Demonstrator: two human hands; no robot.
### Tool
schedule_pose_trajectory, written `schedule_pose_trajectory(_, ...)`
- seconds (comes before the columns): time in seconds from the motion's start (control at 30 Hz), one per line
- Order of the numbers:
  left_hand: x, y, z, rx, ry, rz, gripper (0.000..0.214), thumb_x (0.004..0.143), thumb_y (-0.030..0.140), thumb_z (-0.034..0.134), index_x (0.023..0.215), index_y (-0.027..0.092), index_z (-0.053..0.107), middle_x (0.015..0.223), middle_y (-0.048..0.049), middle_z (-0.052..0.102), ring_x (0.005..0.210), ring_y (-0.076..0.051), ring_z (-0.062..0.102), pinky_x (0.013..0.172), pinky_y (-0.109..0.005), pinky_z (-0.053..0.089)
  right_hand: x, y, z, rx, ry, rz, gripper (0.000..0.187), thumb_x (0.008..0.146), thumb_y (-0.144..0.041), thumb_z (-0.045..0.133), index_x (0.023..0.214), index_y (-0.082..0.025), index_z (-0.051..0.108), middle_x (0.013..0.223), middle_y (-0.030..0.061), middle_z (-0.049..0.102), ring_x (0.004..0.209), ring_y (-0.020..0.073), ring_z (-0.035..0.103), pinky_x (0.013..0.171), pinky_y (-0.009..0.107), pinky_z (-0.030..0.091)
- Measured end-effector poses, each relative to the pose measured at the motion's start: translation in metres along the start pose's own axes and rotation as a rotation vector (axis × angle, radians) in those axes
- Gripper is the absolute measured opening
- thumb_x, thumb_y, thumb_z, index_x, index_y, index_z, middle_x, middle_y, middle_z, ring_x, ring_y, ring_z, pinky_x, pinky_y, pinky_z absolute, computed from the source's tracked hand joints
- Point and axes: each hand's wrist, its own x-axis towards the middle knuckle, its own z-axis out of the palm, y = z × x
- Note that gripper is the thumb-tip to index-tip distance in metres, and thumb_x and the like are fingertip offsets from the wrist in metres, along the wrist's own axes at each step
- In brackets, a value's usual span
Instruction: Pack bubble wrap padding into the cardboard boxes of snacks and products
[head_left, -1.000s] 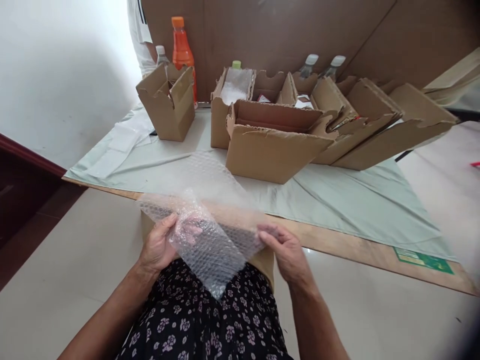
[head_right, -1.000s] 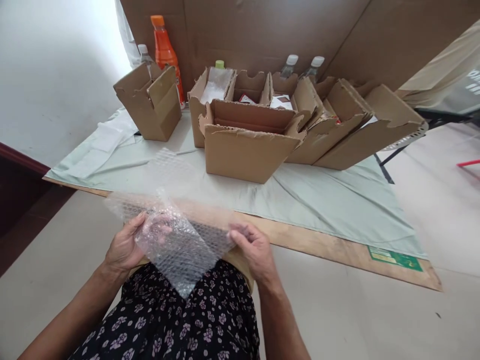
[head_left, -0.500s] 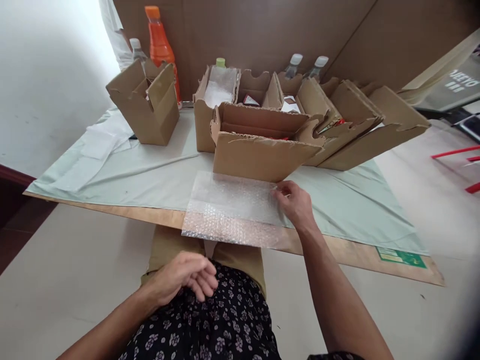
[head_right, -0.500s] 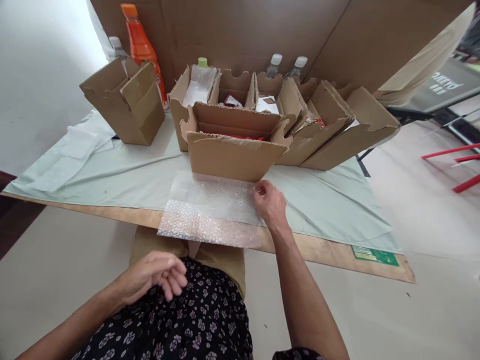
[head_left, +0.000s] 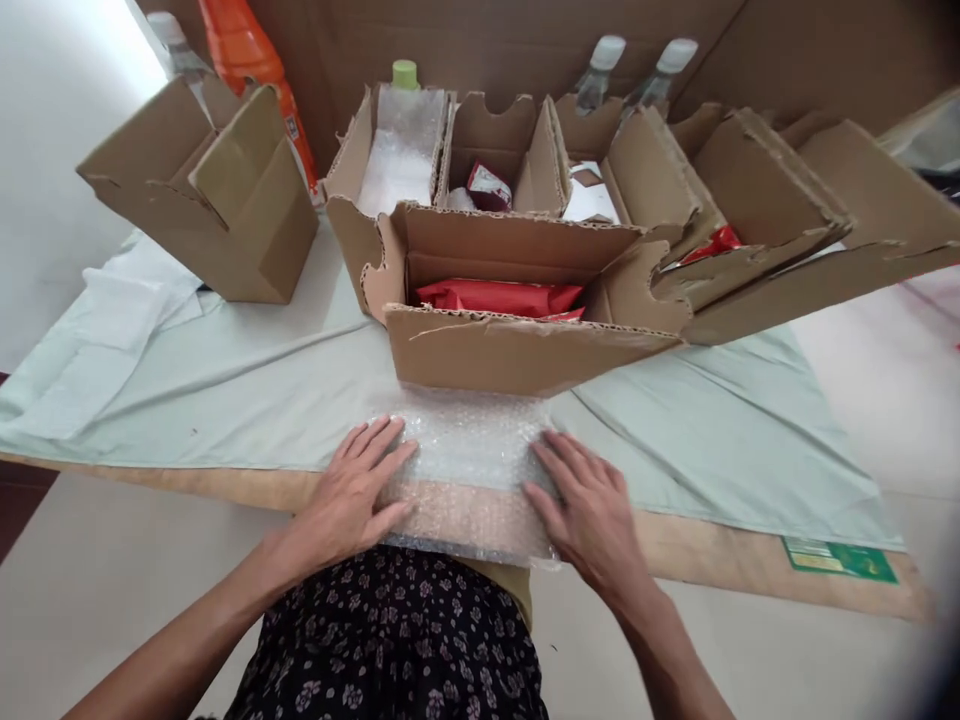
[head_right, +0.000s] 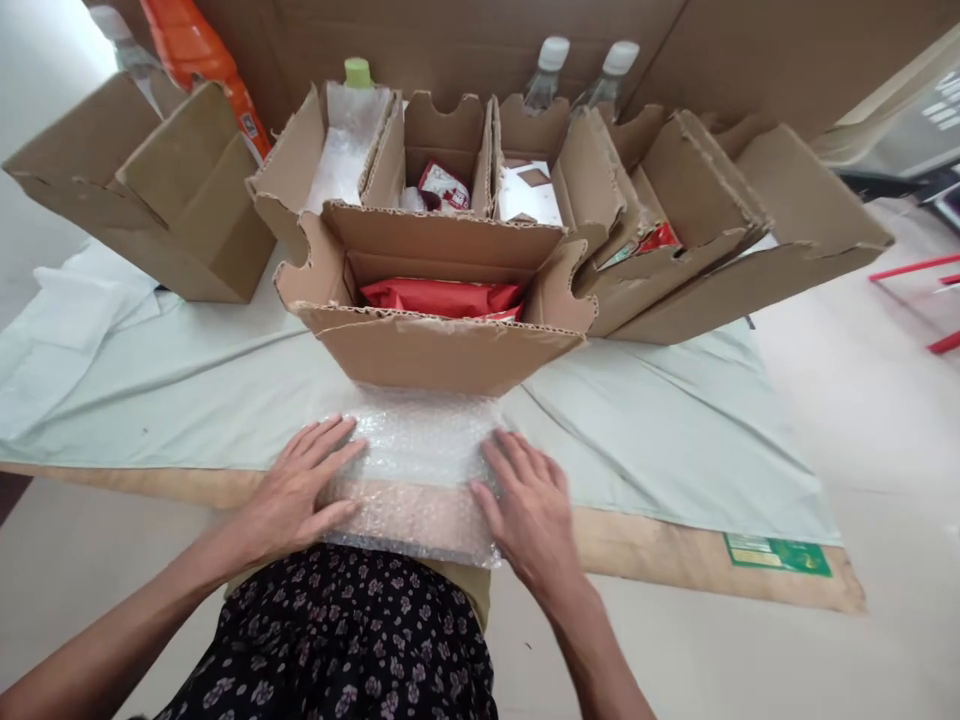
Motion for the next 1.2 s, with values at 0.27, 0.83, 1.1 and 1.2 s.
schedule_pose_trajectory(0.27, -0.032, -0.013, -0.024, 0.041, -0.099, 0.227, 0.086, 0.082, 0.033, 0.077, 0.159, 0.026, 0.04, 0.171, -0.0138, 0.034, 0.158, -0.039, 0.031, 0.127, -0.065, 0.028, -0.049, -0.008, -0.02, 0.101, -0.112, -0.242, 0.046, 0.1, -0.026, 0.056, 0.145, -0.02, 0.059, 0.154, 0.0138, 0.056, 0.141, 0.0311, 0.054, 0.105, 0.047, 0.048)
schedule_pose_trajectory(0.83, -0.021, -0.006, -0.046, -0.511, 0.157, -0.299, 0.012, 0.092, 0.032, 0.07, 0.089, 0.024, 0.079, 0.082, -0.0021, 0.081, 0.071, -0.02, 0.074, 0.063, -0.025, 0.054, -0.01, -0.016, -0.038, 0.557, 0.037, 0.369, 0.019, 0.101, -0.04, 0.062, 0.093, -0.028, 0.074, 0.087, 0.0023, 0.079, 0.076, 0.022, 0.074, 0.069, 0.032, 0.058)
schedule_pose_trajectory(1.1, 0.009, -0.012, -0.02, -0.225, 0.322, -0.292, 0.018, 0.091, 0.037, 0.067, 0.092, 0.024, 0.078, 0.084, -0.0055, 0.077, 0.074, -0.023, 0.067, 0.075, -0.032, 0.05, -0.009, -0.003, 0.006, 0.098, 0.086, 0.304, 0.029, 0.103, -0.045, 0.057, 0.091, -0.022, 0.071, 0.084, 0.006, 0.076, 0.077, 0.0219, 0.066, 0.077, 0.037, 0.045)
schedule_pose_trajectory(1.2, 0.012, -0.02, -0.018, 0.025, 0.271, -0.297, 0.036, 0.094, 0.042, 0.064, 0.12, 0.018, 0.073, 0.096, -0.0116, 0.074, 0.085, -0.028, 0.067, 0.081, -0.039, 0.052, -0.015, 0.0, 0.005, -0.054, 0.103, 0.293, 0.038, 0.102, -0.051, 0.058, 0.119, -0.019, 0.069, 0.118, 0.0144, 0.075, 0.1, 0.0291, 0.067, 0.082, 0.04, 0.043)
